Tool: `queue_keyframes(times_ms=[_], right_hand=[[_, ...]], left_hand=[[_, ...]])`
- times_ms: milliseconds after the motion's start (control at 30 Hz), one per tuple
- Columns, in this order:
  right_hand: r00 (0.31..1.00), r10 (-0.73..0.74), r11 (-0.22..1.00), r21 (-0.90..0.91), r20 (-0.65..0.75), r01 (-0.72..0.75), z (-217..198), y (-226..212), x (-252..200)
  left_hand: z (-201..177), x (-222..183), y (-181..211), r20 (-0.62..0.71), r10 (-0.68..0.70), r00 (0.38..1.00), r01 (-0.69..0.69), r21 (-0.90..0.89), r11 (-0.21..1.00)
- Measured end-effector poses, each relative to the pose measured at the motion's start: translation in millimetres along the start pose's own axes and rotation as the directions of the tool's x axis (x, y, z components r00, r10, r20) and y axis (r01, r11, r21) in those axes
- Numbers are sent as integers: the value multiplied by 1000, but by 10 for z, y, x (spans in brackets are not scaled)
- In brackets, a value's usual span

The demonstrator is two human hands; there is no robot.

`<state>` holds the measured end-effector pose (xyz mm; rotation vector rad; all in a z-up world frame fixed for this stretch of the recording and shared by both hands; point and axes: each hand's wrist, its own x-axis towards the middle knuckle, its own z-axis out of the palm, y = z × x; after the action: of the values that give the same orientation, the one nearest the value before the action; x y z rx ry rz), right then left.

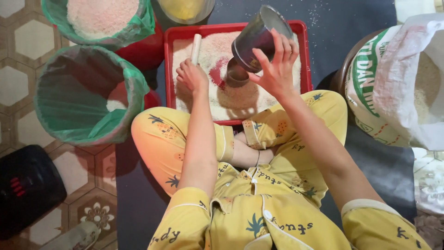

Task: Filling and emptying small metal cups with grain in a tray while sitting on the floor

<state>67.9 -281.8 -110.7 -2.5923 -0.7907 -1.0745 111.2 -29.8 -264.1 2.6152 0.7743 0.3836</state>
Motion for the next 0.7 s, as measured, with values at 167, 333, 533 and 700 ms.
queue_keyframes(times_ms=[167,333,533,700], right_hand=[[994,104,994,14,12,-105,17,132,-353],[952,305,952,2,37,-305,238,245,-761],[681,703,655,186,205,-732,201,263,-772],[543,827,514,193,149,-836,280,328,-805]], left_hand=[[337,129,-153,39,46,998,-51,146,988],[711,281,-305,-89,95,991,-80,156,984],[849,185,-346,-89,90,992,-63,269,961],[665,-32,-49,-155,137,978,-114,149,982]])
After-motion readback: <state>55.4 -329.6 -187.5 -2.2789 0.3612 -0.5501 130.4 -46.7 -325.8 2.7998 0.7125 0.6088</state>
